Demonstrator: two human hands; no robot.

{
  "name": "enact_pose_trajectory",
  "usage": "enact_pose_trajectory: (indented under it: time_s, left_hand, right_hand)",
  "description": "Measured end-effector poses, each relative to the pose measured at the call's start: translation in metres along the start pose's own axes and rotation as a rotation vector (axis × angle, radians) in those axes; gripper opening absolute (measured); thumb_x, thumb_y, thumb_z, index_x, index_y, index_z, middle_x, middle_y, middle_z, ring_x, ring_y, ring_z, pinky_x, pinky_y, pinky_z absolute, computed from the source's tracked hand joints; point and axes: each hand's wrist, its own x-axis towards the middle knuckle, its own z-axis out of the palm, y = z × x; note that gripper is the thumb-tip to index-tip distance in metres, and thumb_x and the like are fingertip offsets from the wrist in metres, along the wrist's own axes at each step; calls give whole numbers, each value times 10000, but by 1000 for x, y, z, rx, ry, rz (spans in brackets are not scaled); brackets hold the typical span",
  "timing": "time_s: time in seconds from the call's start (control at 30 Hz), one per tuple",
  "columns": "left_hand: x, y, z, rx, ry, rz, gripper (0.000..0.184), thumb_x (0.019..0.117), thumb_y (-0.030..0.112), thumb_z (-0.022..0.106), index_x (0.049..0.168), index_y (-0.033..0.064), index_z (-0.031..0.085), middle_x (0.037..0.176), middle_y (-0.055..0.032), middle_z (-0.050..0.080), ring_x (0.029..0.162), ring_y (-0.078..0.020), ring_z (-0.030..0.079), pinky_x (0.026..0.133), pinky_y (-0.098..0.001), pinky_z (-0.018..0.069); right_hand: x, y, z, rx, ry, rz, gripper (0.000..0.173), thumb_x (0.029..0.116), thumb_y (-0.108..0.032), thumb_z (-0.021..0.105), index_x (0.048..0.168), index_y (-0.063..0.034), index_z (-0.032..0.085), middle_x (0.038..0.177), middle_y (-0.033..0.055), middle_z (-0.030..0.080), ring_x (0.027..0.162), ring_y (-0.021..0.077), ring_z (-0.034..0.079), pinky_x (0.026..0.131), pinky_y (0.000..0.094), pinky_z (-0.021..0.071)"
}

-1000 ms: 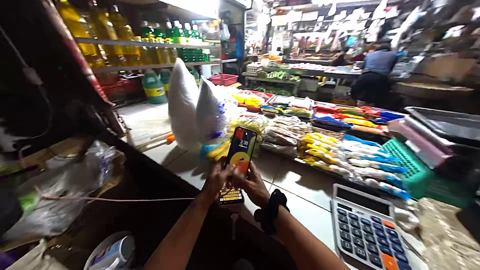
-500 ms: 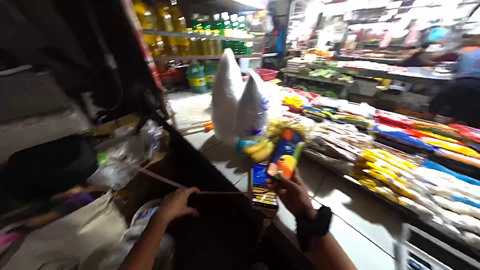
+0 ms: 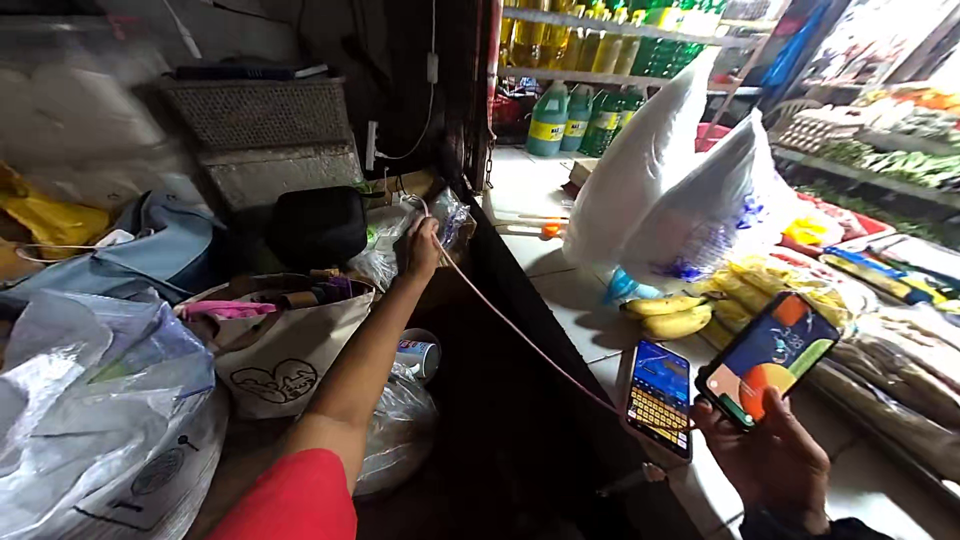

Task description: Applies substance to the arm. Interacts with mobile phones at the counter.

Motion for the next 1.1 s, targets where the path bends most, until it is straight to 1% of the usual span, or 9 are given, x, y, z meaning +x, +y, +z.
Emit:
enact_pose_trajectory:
  time_s: [0.1, 0.2, 0.3, 0.37, 0.43, 0.5, 0.73, 0.9, 1.1]
  left_hand:
    - [4, 39, 1, 12, -30, 22, 303, 1053, 141, 472, 1219, 23, 697, 1303, -182, 668, 1093, -388, 689, 864, -592, 541]
    - [-11, 60, 9, 82, -376, -24, 333, 1016, 89, 517, 1334, 70, 616, 1285, -241, 639, 1116, -453, 648, 872, -639, 517]
    - [-42, 88, 3, 161, -861, 51, 796, 876, 21, 692, 1580, 155, 346, 1312, -327, 583, 1206, -539, 560, 981, -695, 436]
    - [-67, 113, -1, -21, -973, 249, 552, 947, 119, 661, 1479, 106, 514, 1301, -261, 629, 1208, -451, 600, 1019, -650, 447]
    - [-93, 145, 12, -475, -873, 429, 294, 1032, 184, 545, 1108, -38, 721, 1017, -208, 723, 919, -310, 694, 886, -493, 533]
    - [-112, 191, 27, -815, -854, 395, 395, 1073, 205, 471, 946, -70, 725, 840, -145, 716, 701, -175, 656, 744, -380, 547]
    - [-152, 276, 53, -1269, -912, -186, 370, 1104, 194, 436, 1090, -104, 654, 848, -112, 618, 662, -93, 527, 634, -271, 479]
    - [-172, 253, 58, -1512, -766, -153, 206, 1028, 55, 509, 1091, -69, 660, 953, -56, 704, 860, -72, 664, 807, -290, 574]
    - [-175, 256, 58, -1521, -553, -269, 229, 1057, 64, 460, 1078, -28, 669, 808, -9, 683, 636, -57, 615, 594, -233, 547]
  right_hand:
    - [1, -3, -1, -15, -12, -14, 545, 849, -407, 768, 1272, -212, 483, 961, 50, 740, 684, 159, 713, 592, 310, 606]
    - [0, -4, -4, -10, 18, -16, 539, 869, -369, 741, 1294, -217, 447, 980, 50, 739, 699, 164, 722, 603, 307, 614]
    - [1, -7, -7, -14, 37, -22, 521, 912, -397, 693, 1314, -205, 421, 1012, 73, 733, 725, 190, 730, 599, 313, 616]
    - [2, -8, -7, -51, 62, -17, 408, 1018, -421, 515, 1337, -204, 383, 1067, 78, 734, 777, 209, 747, 574, 319, 616]
    - [3, -10, -2, -120, 122, -11, 388, 1089, -470, 257, 1284, -194, 447, 1069, 50, 755, 799, 190, 758, 535, 297, 604]
    - [2, -13, 2, -176, 143, 5, 527, 1082, -531, 121, 1229, -208, 511, 1041, 14, 769, 805, 158, 759, 533, 283, 601]
    - [2, -8, 2, -331, 8, -90, 585, 1033, -644, 265, 1238, -175, 548, 962, -13, 767, 684, 115, 722, 496, 282, 586]
    - [-2, -5, 12, -347, 5, -108, 627, 1044, -599, 325, 1385, -83, 426, 1063, 52, 737, 857, 179, 738, 653, 364, 635]
    - [1, 9, 17, -212, -7, -95, 444, 1092, -325, 335, 1409, -14, 363, 1077, 130, 693, 840, 198, 716, 675, 341, 616]
